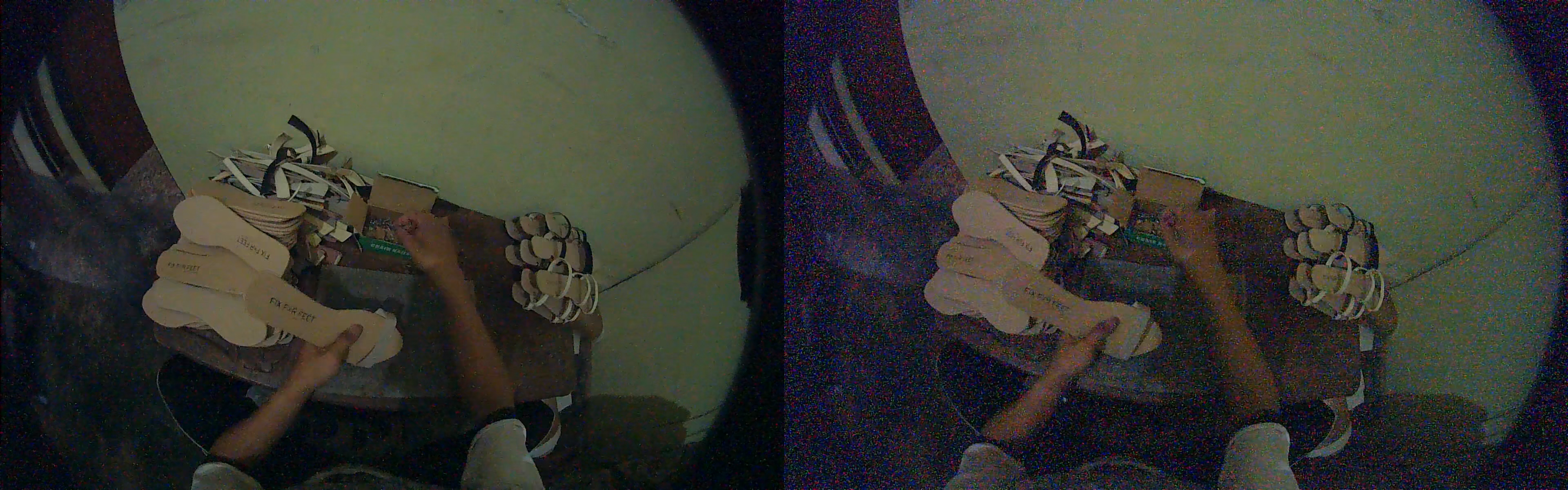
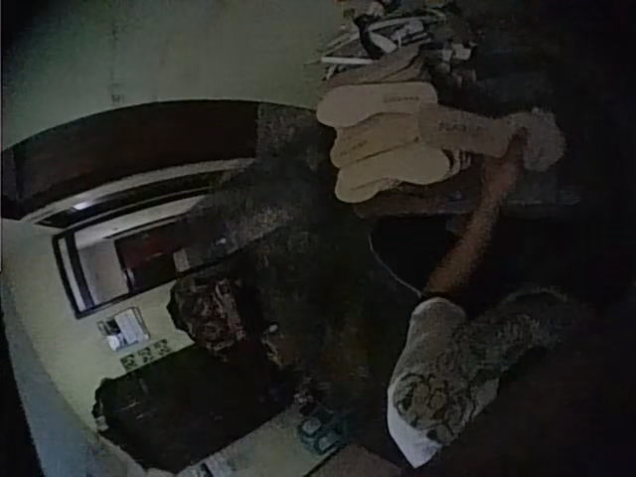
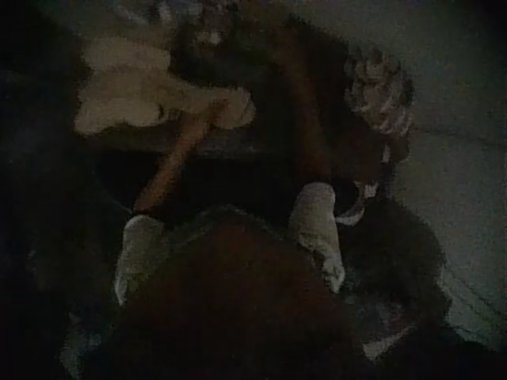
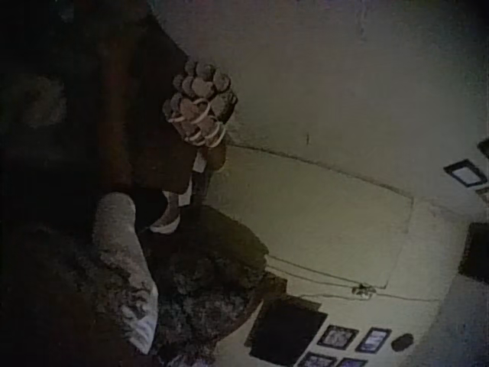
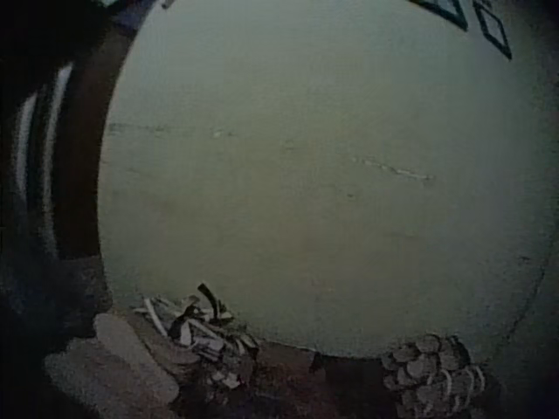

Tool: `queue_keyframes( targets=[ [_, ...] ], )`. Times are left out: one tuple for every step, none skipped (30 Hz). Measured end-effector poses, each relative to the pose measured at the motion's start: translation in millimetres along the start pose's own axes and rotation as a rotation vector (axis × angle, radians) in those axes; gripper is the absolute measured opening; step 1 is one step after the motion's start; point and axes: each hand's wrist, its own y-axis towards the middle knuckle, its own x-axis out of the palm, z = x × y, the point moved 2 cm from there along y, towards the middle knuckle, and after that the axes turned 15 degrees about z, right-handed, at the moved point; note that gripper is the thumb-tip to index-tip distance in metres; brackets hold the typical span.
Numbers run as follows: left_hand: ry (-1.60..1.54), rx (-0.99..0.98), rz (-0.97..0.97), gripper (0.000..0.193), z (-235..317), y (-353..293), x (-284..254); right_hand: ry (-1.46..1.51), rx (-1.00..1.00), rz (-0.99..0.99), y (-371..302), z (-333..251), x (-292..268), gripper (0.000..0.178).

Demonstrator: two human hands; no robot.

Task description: The person assembles sandals by attaching straps to the soles. They pick up a sole and a strap, align them, and secure the strap using a nail and a hammer. The process is repeated for multiple straps on the same sole.

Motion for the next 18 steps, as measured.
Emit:
queue_keyframes(
  targets=[
    [0.030,-0.020,-0.002,0.028,0,0,0,-0.133,0.021,-0.048,7,-9,1,0.017],
    [0.061,-0.039,-0.004,0.027,0,-1,-1,-0.266,0.041,-0.096,10,-14,3,0.016],
    [0.059,-0.031,-0.007,0.027,-1,0,-2,-0.312,0.029,-0.054,11,-16,7,0.016],
    [0.058,-0.023,-0.010,0.027,-4,0,-3,-0.359,0.017,-0.012,10,-16,14,0.015],
    [0.056,-0.015,-0.015,0.028,-6,0,-4,-0.406,0.005,0.030,10,-13,20,0.015],
    [0.046,-0.001,-0.021,0.028,-8,0,-3,-0.385,0.018,0.031,8,2,32,0.015],
    [0.033,0.014,-0.030,0.029,-10,0,-2,-0.368,0.029,0.034,8,13,42,0.015],
    [0.019,0.029,-0.041,0.029,-11,-1,-1,-0.372,0.046,0.032,6,25,47,0.015],
    [0.033,-0.006,-0.049,0.030,-8,-1,-2,-0.365,0.057,0.026,7,21,50,0.015],
    [0.045,-0.041,-0.060,0.030,-2,-2,-2,-0.379,0.073,0.015,7,18,49,0.014],
    [0.058,-0.076,-0.071,0.031,0,-2,-3,-0.394,0.089,0.004,7,15,49,0.014],
    [0.056,-0.050,-0.077,0.031,0,-2,-3,-0.388,0.084,-0.002,8,18,52,0.014],
    [0.054,-0.025,-0.084,0.031,-1,-2,-3,-0.382,0.079,-0.009,10,21,54,0.013],
    [0.052,0.001,-0.091,0.031,-2,-3,-3,-0.377,0.075,-0.015,10,25,56,0.013],
    [0.045,-0.001,-0.089,0.030,-1,-3,-3,-0.393,0.079,-0.016,11,21,55,0.013],
    [0.039,-0.003,-0.087,0.030,1,-3,-2,-0.409,0.083,-0.017,12,18,54,0.013],
    [0.033,-0.006,-0.085,0.030,3,-4,-2,-0.425,0.087,-0.018,12,15,52,0.014],
    [0.035,-0.003,-0.097,0.030,3,-3,-2,-0.425,0.080,-0.020,13,12,51,0.014]
  ],
)
